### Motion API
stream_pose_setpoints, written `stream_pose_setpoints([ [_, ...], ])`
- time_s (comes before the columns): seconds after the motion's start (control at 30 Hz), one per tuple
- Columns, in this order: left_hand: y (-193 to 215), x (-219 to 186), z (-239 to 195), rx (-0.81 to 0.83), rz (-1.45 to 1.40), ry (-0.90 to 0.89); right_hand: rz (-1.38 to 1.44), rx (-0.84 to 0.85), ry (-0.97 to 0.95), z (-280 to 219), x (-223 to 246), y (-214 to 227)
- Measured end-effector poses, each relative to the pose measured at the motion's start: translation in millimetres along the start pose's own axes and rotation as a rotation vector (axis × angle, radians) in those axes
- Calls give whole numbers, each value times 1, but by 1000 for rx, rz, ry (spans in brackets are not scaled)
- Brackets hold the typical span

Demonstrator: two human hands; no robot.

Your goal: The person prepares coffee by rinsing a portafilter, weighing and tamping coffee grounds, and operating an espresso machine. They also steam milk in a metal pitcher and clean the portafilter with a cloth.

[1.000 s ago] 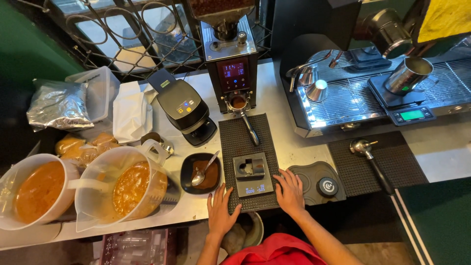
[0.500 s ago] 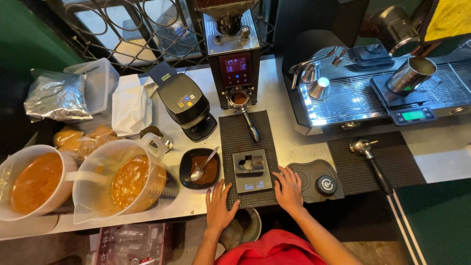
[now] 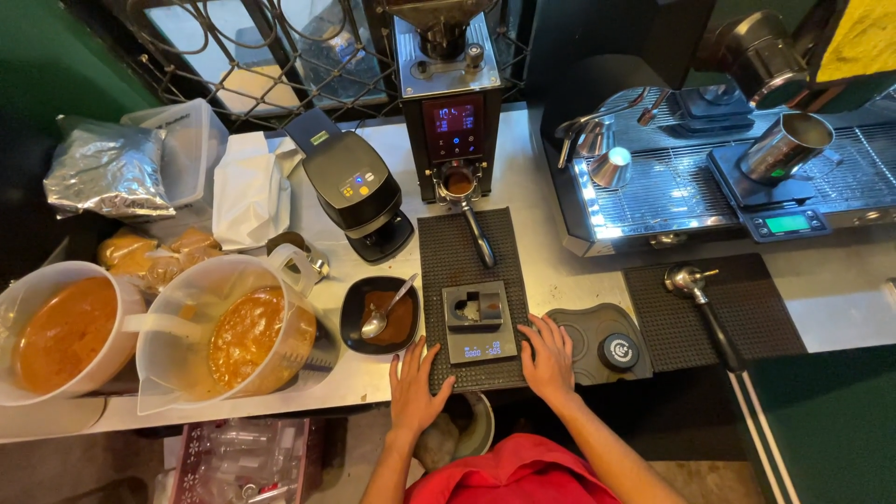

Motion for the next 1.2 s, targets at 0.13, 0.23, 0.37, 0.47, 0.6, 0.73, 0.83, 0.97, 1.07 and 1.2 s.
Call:
stream_pose_setpoints([
  [0.13,-1,0,1,-7,8,-6,-2,21,-10,1,1,1],
  [0.23,1,0,1,5,-4,6,-8,20,-2,1,2,2],
  [0.37,0,0,0,-3,13,-3,-3,14,-4,0,2,2],
  [0.47,-1,0,1,-11,21,-12,-10,6,1,2,1,3],
  [0.6,-1,0,1,-9,17,-11,-10,16,-9,2,2,2],
  [0.73,-1,0,-1,-22,15,-16,-12,33,-18,0,1,0],
  [0.83,0,-1,1,-13,11,-11,-14,25,-21,2,1,1],
  [0.97,0,-1,1,-19,9,-15,-2,26,-22,2,2,2],
  [1.07,0,0,2,-15,7,-10,-6,18,-13,3,2,2],
  [1.2,3,-3,1,2,-6,-1,-5,26,-14,1,3,3],
])
Point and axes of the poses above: each hand's wrist, its own z-axis towards the middle knuckle, its own y-axis out of the back of the hand, x = y × z, the point moved 2 cm from there along z, towards the middle knuckle, and after that the axes turned 7 degrees about y, right-handed, at the moved point
